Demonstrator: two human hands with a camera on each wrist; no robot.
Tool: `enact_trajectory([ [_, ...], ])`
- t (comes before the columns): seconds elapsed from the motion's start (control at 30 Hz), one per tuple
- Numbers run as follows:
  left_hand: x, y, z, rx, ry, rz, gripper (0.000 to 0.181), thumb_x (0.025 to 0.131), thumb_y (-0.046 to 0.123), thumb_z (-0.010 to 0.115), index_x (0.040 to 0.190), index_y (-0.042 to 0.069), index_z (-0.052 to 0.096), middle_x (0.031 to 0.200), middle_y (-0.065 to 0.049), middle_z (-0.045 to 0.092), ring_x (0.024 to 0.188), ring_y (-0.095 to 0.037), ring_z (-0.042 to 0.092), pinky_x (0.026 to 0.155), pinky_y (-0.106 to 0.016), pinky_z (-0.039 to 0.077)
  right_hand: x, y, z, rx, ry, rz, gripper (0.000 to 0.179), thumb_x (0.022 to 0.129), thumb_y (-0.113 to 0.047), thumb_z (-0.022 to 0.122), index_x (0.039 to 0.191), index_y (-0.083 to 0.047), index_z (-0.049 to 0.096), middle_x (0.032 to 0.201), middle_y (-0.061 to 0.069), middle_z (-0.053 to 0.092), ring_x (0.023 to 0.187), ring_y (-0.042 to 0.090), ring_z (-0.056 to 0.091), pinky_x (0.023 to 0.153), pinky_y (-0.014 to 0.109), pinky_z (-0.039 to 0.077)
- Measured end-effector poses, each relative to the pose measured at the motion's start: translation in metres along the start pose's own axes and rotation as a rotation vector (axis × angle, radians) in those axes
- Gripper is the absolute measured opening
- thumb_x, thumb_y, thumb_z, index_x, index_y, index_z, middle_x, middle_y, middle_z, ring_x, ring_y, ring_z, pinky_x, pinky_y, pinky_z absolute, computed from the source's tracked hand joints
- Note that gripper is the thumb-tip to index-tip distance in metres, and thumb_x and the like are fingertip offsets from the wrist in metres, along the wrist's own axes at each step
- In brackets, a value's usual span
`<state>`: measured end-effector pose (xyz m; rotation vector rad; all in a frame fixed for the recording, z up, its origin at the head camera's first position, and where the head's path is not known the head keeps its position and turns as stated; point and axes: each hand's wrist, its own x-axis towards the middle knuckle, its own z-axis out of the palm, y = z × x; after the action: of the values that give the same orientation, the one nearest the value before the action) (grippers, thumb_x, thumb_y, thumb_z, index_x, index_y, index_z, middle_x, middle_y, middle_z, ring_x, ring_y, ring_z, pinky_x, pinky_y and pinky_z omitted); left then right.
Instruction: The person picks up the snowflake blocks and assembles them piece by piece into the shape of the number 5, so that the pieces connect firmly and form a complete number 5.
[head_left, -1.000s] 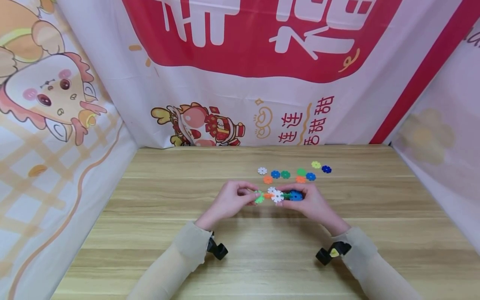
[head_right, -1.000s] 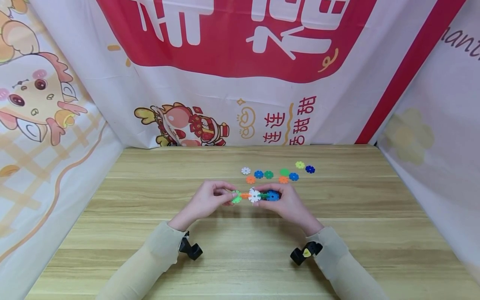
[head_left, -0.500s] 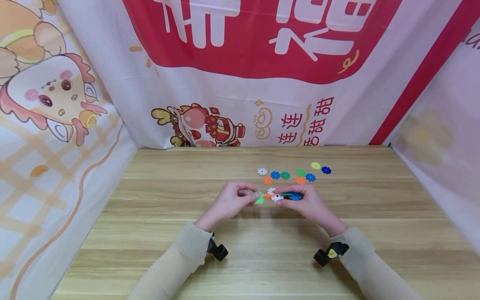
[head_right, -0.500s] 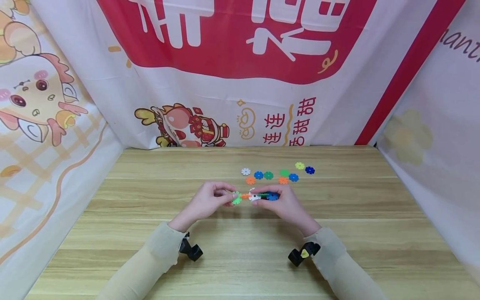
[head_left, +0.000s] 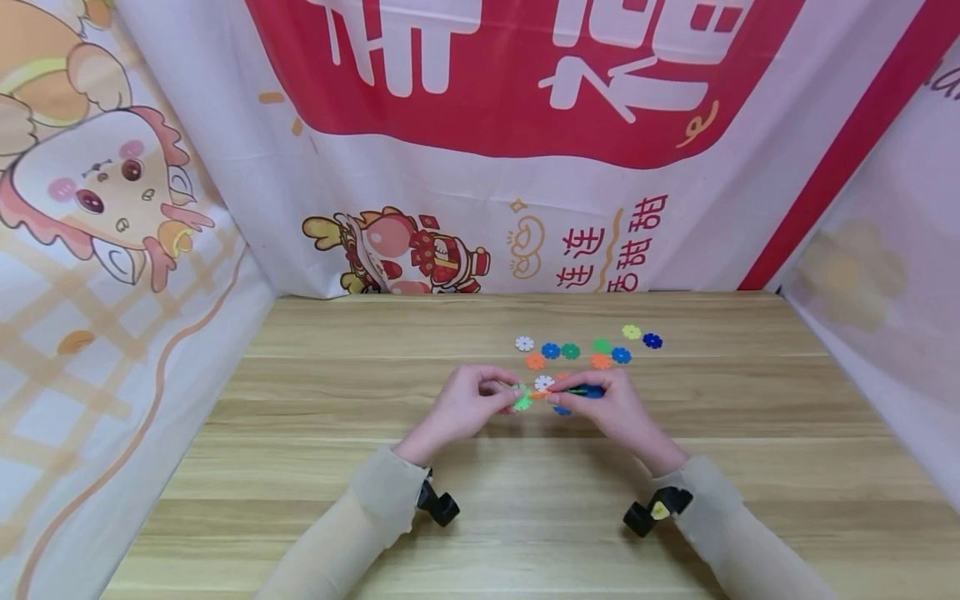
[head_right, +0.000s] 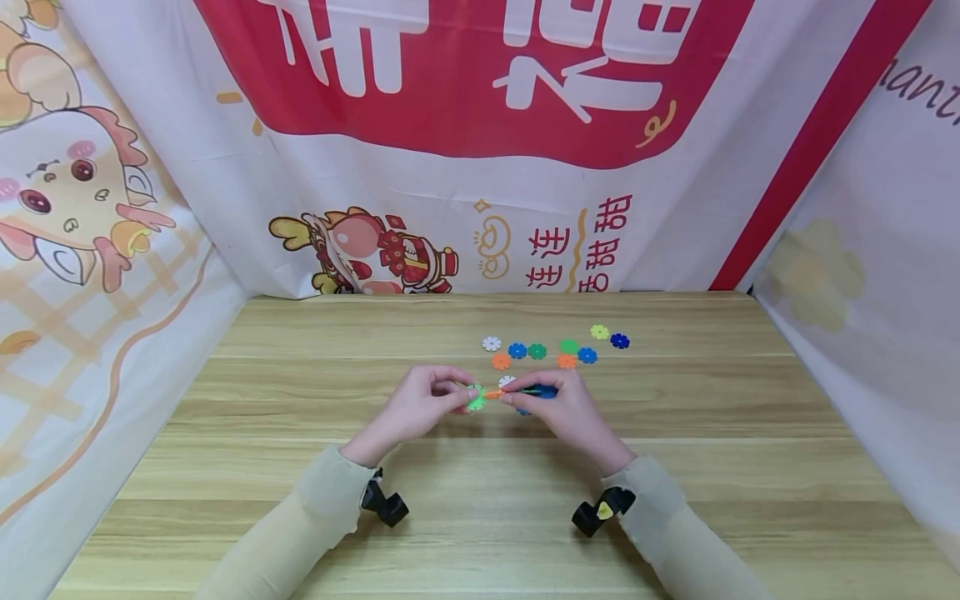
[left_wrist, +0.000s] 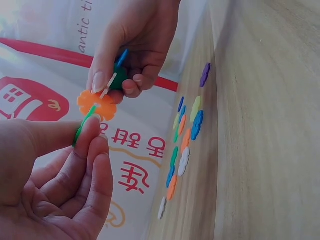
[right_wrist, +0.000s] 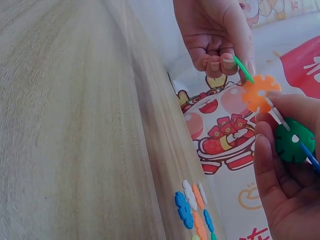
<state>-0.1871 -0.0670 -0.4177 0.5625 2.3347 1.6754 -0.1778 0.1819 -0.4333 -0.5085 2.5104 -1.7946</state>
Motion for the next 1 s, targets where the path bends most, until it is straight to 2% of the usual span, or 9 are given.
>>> enact_trajectory([
  [0.1, -0.0003, 0.0002, 0.0014, 0.028, 0.011, 0.002, 0.015, 0.098, 0.011, 0.071, 0.111, 0.003, 0.073, 0.082, 0.001, 0.073, 0.081, -0.029, 0.072, 0.074, -0.041, 0.06, -0.0001, -0.0014, 0.0009, -0.017, 0.009, 0.004, 0.015, 0.088, -0.027, 0.083, 0.098, -0.016, 0.082, 0.105, 0.001, 0.075, 0.096, 0.025, 0.068, 0.076, 0.034, 0.06],
  [0.2, -0.0006, 0.0002, 0.0027, 0.035, 0.019, 0.003, 0.014, 0.097, 0.011, 0.071, 0.11, 0.004, 0.073, 0.082, 0.002, 0.073, 0.081, -0.031, 0.072, 0.069, -0.034, 0.058, -0.0001, -0.0028, 0.0018, -0.025, 0.014, 0.014, 0.014, 0.088, -0.027, 0.083, 0.097, -0.016, 0.082, 0.104, 0.0, 0.075, 0.096, 0.024, 0.068, 0.076, 0.034, 0.06],
  [0.4, -0.0005, 0.0002, 0.0051, 0.02, 0.027, 0.01, 0.013, 0.097, 0.009, 0.071, 0.109, 0.004, 0.073, 0.082, 0.001, 0.073, 0.082, -0.036, 0.071, 0.069, -0.037, 0.059, 0.0, -0.0032, 0.0032, -0.025, 0.004, 0.016, 0.013, 0.088, -0.027, 0.083, 0.097, -0.017, 0.082, 0.103, -0.002, 0.075, 0.098, 0.023, 0.068, 0.078, 0.034, 0.06],
  [0.6, 0.0004, 0.0004, 0.0062, 0.014, 0.035, 0.009, 0.013, 0.096, 0.008, 0.071, 0.108, 0.004, 0.073, 0.081, 0.001, 0.072, 0.082, -0.039, 0.07, 0.065, -0.03, 0.056, 0.0004, -0.002, 0.0035, -0.021, 0.004, 0.025, 0.015, 0.089, -0.029, 0.082, 0.098, -0.017, 0.081, 0.104, -0.002, 0.075, 0.099, 0.023, 0.068, 0.078, 0.035, 0.06],
  [0.73, 0.0009, 0.0012, 0.0061, 0.002, 0.036, -0.001, 0.013, 0.096, 0.009, 0.071, 0.108, 0.005, 0.073, 0.081, 0.0, 0.072, 0.084, -0.041, 0.07, 0.065, -0.029, 0.056, 0.0005, -0.0015, 0.0037, -0.015, 0.009, 0.029, 0.014, 0.089, -0.029, 0.082, 0.098, -0.017, 0.081, 0.104, -0.001, 0.075, 0.098, 0.024, 0.068, 0.077, 0.035, 0.059],
  [0.83, 0.0011, 0.0019, 0.0061, -0.005, 0.037, -0.007, 0.013, 0.096, 0.009, 0.072, 0.108, 0.005, 0.073, 0.082, 0.0, 0.072, 0.082, -0.038, 0.07, 0.068, -0.035, 0.058, 0.0006, -0.0006, 0.0035, -0.007, 0.008, 0.018, 0.014, 0.09, -0.027, 0.082, 0.098, -0.016, 0.081, 0.103, 0.0, 0.075, 0.097, 0.025, 0.067, 0.076, 0.034, 0.059],
  [0.93, 0.0018, 0.0015, 0.0055, -0.026, 0.034, -0.015, 0.014, 0.096, 0.009, 0.072, 0.109, 0.004, 0.073, 0.083, -0.001, 0.073, 0.081, -0.033, 0.071, 0.075, -0.046, 0.06, 0.0009, 0.0002, 0.0029, 0.0, 0.005, -0.001, 0.015, 0.089, -0.025, 0.082, 0.099, -0.014, 0.08, 0.104, 0.002, 0.075, 0.098, 0.025, 0.068, 0.077, 0.035, 0.059],
  [1.0, 0.0024, 0.0008, 0.0044, -0.04, 0.034, -0.02, 0.015, 0.096, 0.01, 0.072, 0.11, 0.004, 0.073, 0.084, -0.002, 0.073, 0.08, -0.03, 0.071, 0.078, -0.053, 0.058, 0.0015, 0.0007, 0.0021, -0.002, -0.002, -0.016, 0.016, 0.088, -0.023, 0.083, 0.101, -0.014, 0.08, 0.108, 0.003, 0.075, 0.102, 0.024, 0.067, 0.082, 0.039, 0.058],
])
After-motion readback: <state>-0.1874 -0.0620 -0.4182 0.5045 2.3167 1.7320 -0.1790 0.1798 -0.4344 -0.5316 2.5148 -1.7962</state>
